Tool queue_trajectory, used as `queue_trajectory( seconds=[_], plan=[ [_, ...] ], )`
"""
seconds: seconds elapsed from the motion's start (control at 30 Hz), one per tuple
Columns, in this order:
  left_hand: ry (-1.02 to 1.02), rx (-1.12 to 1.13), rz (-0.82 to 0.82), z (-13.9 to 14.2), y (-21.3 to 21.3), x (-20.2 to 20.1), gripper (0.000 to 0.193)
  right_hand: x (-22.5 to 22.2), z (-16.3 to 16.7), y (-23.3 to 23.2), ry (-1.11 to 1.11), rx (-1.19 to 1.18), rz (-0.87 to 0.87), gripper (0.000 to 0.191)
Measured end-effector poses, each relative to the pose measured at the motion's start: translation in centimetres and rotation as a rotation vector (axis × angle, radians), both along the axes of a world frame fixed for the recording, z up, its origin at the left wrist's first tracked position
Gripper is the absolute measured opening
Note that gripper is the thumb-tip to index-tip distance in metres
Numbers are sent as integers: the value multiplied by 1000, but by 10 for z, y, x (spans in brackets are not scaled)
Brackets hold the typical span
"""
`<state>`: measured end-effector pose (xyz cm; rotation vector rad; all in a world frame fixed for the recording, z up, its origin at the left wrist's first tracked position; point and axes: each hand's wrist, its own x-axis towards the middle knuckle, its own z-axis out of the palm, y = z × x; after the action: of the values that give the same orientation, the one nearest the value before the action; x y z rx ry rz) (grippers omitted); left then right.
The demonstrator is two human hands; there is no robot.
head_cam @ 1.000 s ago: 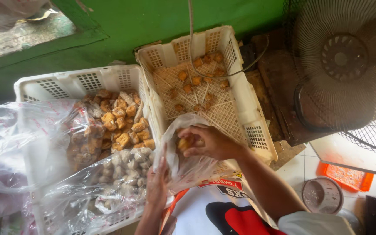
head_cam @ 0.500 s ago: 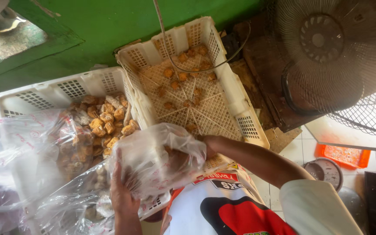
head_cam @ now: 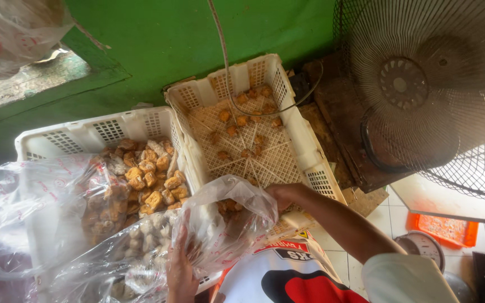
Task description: The person packs fried food items from white plastic baskets into clear plastic bags. They repeatedly pick up pieces of fried food and place them into bags, then set the filled bags aside.
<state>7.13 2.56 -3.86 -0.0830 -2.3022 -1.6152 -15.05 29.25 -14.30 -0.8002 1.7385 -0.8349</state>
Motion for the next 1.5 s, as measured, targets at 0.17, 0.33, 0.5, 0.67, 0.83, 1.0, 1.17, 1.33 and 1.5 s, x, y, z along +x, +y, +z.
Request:
queue_trajectory(
  seconds=[0.17, 0.33, 0.5, 0.67, 0.83, 1.0, 1.17, 1.33, 1.5],
  plan=[
    [-535, 713, 194, 13, 15, -9, 61, -41, 71, 31, 220, 340, -273, 34],
    [-590, 929, 143, 33, 30, -14, 63, 7, 114, 3, -649, -445, -389, 40],
    [-626, 1056, 236, 33, 25, -13, 62, 59, 114, -65, 93, -339, -219, 33],
    [-532, 1107, 328, 19, 11, 2, 60, -23, 71, -53, -51, -161, -627, 25],
    [-665, 1087, 391, 4, 15, 11, 61, -71, 5, -69, 644, 251, -614, 48],
    [-651, 960, 330, -1, 10, 7, 65, -63, -14, -86, 790, 426, -512, 60],
    [-677, 1068, 405, 9, 15, 4, 64, -66, -18, -71, 880, 326, -526, 61],
    [-691, 1086, 354, 23, 19, -4, 63, -73, -19, -48, 816, 233, -661, 39],
    [-685, 1086, 291, 25, 21, -10, 63, -73, -10, -32, 708, 347, -721, 35]
  ],
)
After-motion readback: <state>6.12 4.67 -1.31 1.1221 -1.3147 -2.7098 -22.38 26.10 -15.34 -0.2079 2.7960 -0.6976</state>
